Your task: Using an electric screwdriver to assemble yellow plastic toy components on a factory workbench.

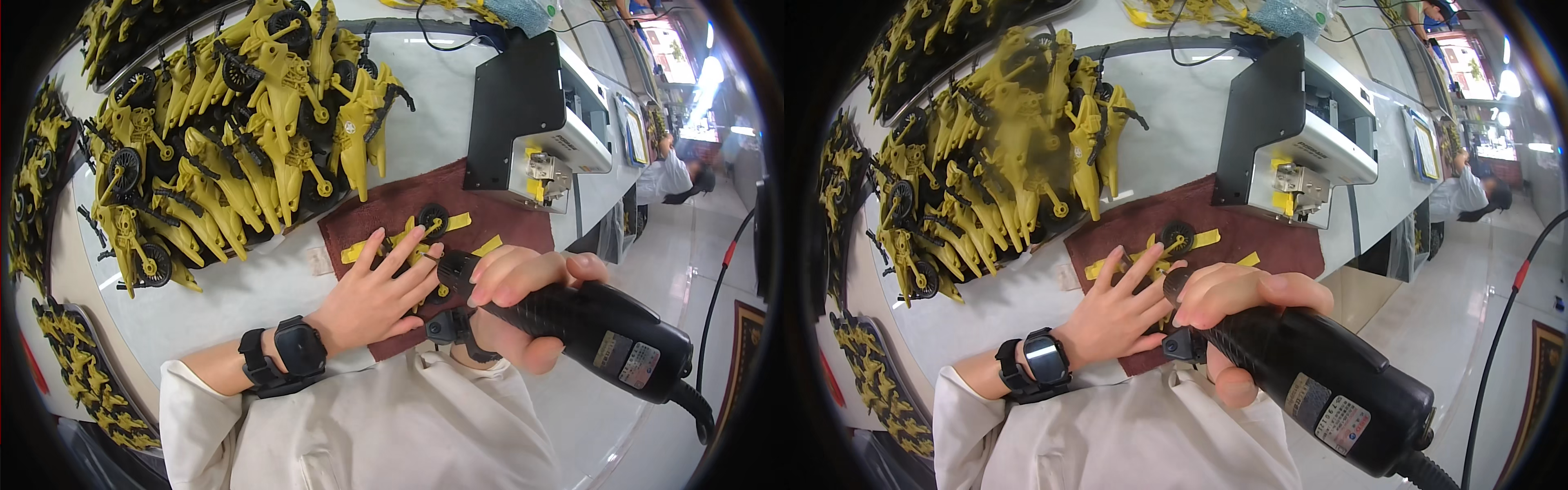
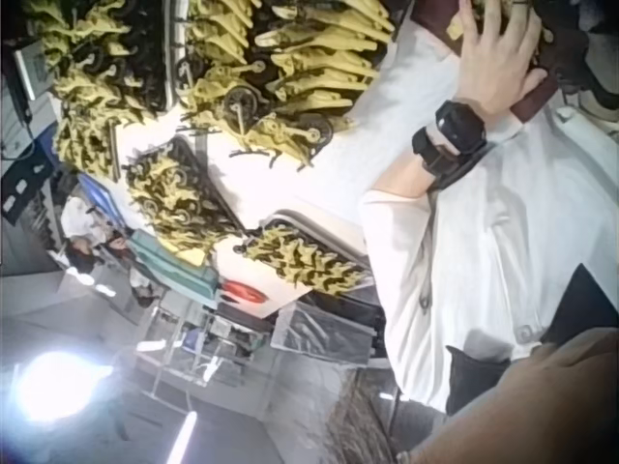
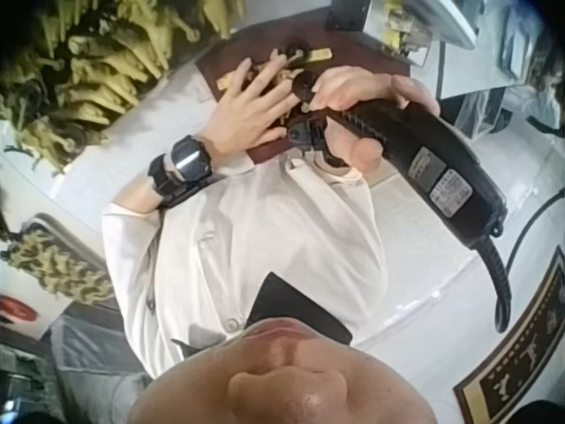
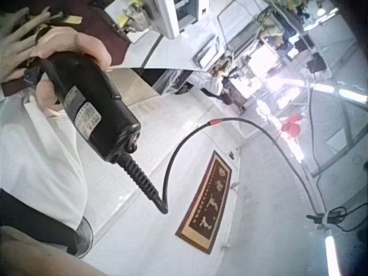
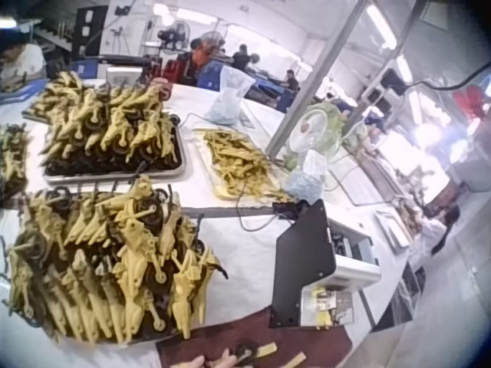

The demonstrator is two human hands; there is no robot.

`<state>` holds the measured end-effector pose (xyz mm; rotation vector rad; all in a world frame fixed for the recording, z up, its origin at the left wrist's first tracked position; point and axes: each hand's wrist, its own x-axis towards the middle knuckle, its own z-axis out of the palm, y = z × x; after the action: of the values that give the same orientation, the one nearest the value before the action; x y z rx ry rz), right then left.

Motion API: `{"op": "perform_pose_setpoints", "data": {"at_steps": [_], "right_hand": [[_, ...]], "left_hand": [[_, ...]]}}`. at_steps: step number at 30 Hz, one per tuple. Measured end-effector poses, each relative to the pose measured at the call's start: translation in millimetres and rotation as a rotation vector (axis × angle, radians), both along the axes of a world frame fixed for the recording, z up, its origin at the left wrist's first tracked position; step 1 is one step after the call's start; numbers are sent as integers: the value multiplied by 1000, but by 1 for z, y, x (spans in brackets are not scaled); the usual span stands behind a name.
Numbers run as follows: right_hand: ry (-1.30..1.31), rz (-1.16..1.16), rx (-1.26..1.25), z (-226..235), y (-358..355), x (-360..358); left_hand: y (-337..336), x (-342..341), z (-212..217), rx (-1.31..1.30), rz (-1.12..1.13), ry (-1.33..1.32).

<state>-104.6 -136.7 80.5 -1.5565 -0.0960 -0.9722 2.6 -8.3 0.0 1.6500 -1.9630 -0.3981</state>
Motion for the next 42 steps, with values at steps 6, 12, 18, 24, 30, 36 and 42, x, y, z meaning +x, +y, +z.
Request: {"op": "perform_pose_setpoints", "data": {"at_steps": [6, 12, 18, 24, 30, 36, 42], "right_hand": [[60, 76, 23, -8, 0, 7], [125, 82, -115, -11, -3, 26], [120, 19, -158, -12, 0, 19], [-263, -689, -61, 60, -50, -24], [12, -957, -74, 47, -94, 1], [45, -545, 95, 41, -68, -18], [-93, -223, 19, 11, -20, -2]], "left_hand": [[1, 6, 2, 21, -18, -29], [0, 5, 4, 23, -23, -20], [2, 4, -4, 15, -15, -70], [-3, 2, 0, -14, -2, -67], [-3, 2, -1, -13, -13, -56], [-1, 4, 0, -14, 2, -49], [-3, 2, 2, -12, 10, -67]]}}
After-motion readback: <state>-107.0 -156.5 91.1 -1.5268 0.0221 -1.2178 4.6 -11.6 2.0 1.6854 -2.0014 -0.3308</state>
